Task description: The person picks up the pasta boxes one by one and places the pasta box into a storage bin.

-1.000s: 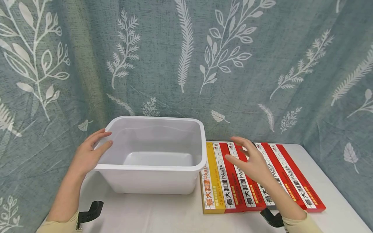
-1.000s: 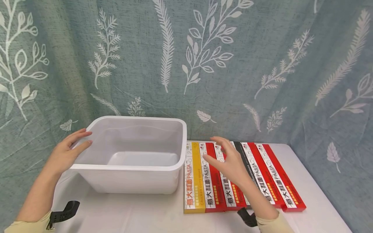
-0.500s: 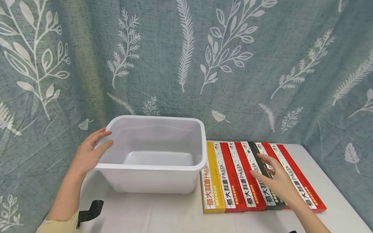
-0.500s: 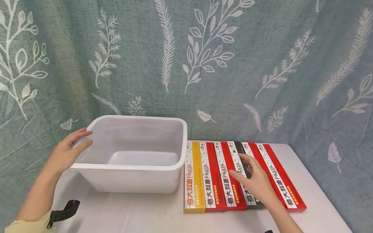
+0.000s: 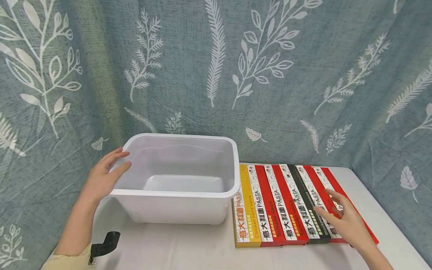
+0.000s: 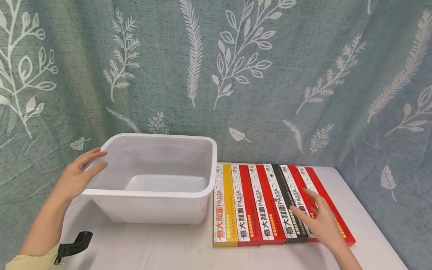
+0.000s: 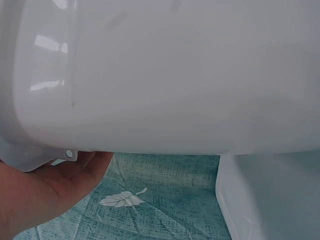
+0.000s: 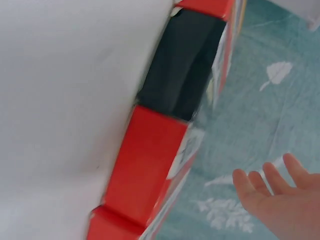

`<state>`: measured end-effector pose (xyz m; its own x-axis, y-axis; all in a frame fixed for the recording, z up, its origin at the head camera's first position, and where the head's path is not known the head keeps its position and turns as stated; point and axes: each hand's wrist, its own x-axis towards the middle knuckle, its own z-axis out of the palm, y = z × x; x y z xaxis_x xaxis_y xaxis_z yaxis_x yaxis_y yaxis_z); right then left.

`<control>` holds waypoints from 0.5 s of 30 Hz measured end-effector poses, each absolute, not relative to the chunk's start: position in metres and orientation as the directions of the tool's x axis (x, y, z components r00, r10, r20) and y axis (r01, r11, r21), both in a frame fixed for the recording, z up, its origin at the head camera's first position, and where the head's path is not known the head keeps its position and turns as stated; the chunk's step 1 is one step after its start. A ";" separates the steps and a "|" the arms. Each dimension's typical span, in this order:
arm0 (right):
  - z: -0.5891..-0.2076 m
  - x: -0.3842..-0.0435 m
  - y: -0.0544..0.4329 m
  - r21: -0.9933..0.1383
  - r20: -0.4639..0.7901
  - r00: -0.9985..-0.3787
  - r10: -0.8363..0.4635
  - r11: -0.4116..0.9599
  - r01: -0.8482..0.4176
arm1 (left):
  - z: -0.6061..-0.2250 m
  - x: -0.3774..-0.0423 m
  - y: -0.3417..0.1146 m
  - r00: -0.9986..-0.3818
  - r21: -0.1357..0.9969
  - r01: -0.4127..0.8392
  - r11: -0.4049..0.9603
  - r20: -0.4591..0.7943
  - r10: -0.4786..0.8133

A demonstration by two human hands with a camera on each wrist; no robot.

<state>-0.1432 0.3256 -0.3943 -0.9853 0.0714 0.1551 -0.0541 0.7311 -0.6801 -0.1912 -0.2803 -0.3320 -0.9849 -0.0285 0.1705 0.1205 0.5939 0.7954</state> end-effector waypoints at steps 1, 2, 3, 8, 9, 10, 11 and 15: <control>-0.396 -0.142 0.329 -0.680 0.143 -0.986 0.080 0.732 -0.040 | -0.332 -0.191 -0.280 -0.985 0.795 0.119 0.595 0.169 -0.029; -0.397 -0.141 0.332 -0.677 0.140 -0.986 0.085 0.735 -0.033 | -0.332 -0.192 -0.280 -0.986 0.795 0.117 0.596 0.167 -0.030; -0.398 -0.141 0.336 -0.667 0.144 -0.986 0.087 0.745 -0.032 | -0.332 -0.192 -0.280 -0.986 0.795 0.116 0.596 0.166 -0.030; -0.402 -0.141 0.354 -0.609 0.106 -0.991 0.078 0.793 -0.002 | -0.333 -0.192 -0.281 -0.985 0.801 0.122 0.586 0.171 -0.028; -0.403 -0.141 0.359 -0.585 0.092 -0.993 0.074 0.811 0.006 | -0.333 -0.191 -0.281 -0.985 0.802 0.123 0.584 0.172 -0.028; -0.404 -0.142 0.363 -0.563 0.073 -0.995 0.071 0.826 0.018 | -0.333 -0.191 -0.281 -0.985 0.803 0.123 0.584 0.172 -0.028; -0.405 -0.142 0.367 -0.540 0.057 -0.996 0.070 0.841 0.028 | -0.333 -0.191 -0.280 -0.985 0.802 0.123 0.584 0.172 -0.028; -0.408 -0.141 0.383 -0.466 0.041 -0.997 0.058 0.884 0.033 | -0.333 -0.191 -0.280 -0.985 0.803 0.122 0.583 0.171 -0.029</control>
<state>-0.1411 0.3828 -0.4080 -0.9975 0.0581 0.0406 0.0325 0.8841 -0.4661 -0.1911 -0.2797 -0.3329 -0.9848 -0.0293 0.1715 0.1225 0.5833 0.8030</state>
